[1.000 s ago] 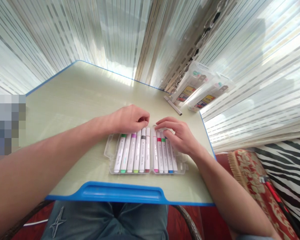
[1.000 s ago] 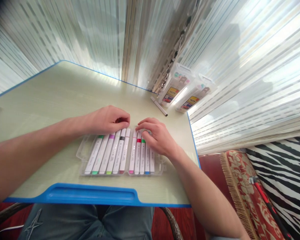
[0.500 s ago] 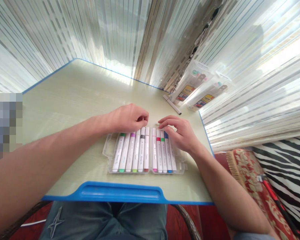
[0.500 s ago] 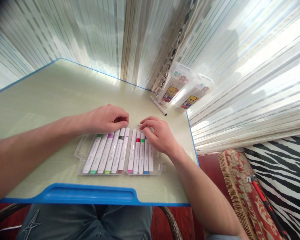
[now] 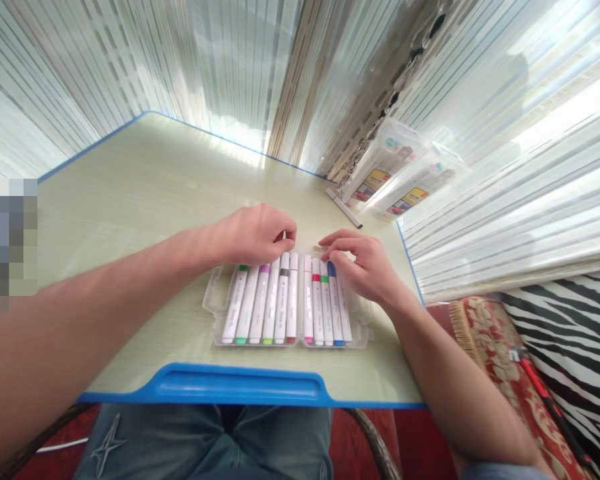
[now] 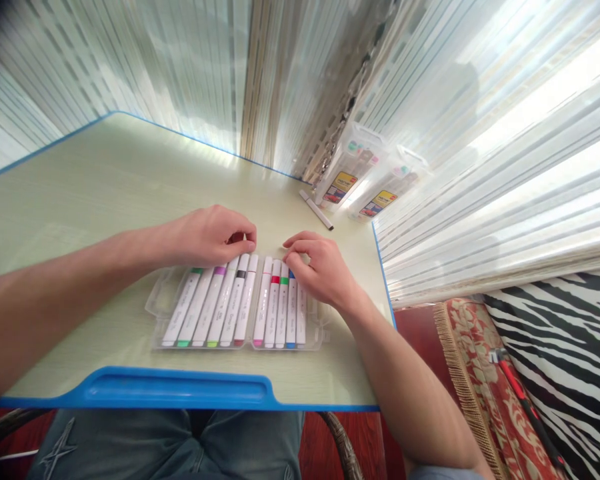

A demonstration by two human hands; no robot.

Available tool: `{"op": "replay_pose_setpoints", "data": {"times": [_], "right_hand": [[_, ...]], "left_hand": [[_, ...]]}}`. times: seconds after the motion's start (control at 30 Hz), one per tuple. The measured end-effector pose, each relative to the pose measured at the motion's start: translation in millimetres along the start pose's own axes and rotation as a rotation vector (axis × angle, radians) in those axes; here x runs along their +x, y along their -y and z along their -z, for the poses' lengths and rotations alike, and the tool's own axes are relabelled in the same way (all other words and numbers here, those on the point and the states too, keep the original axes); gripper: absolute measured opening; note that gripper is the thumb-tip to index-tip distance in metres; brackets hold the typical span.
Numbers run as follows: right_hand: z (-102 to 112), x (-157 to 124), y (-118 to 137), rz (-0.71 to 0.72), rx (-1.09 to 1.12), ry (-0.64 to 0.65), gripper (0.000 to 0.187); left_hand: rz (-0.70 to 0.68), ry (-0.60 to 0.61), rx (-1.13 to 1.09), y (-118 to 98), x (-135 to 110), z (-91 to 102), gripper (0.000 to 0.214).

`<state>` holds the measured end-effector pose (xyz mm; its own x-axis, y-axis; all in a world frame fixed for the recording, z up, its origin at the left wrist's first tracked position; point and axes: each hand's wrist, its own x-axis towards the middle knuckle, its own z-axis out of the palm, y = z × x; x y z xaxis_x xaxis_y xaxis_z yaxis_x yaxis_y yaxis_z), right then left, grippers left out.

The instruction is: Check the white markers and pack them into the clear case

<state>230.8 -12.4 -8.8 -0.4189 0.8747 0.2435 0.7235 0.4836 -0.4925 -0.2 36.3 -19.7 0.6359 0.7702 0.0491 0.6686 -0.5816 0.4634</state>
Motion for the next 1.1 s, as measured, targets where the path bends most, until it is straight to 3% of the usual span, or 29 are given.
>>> {"op": "replay_pose_setpoints", "data": {"times": [0.23,1.1], "right_hand": [[1.3,0.6,-3.8,-0.039,-0.091,-0.058,0.029],[6.0,1.2,-8.8,-0.117,-0.110,-0.086,0.035]], "left_hand": [[-0.014,0.013,-0.011,0.8,2.9,-1.0,0.023],[0.066,-0.009,-0.013,-3.3,1.6,1.2,0.024]]}}
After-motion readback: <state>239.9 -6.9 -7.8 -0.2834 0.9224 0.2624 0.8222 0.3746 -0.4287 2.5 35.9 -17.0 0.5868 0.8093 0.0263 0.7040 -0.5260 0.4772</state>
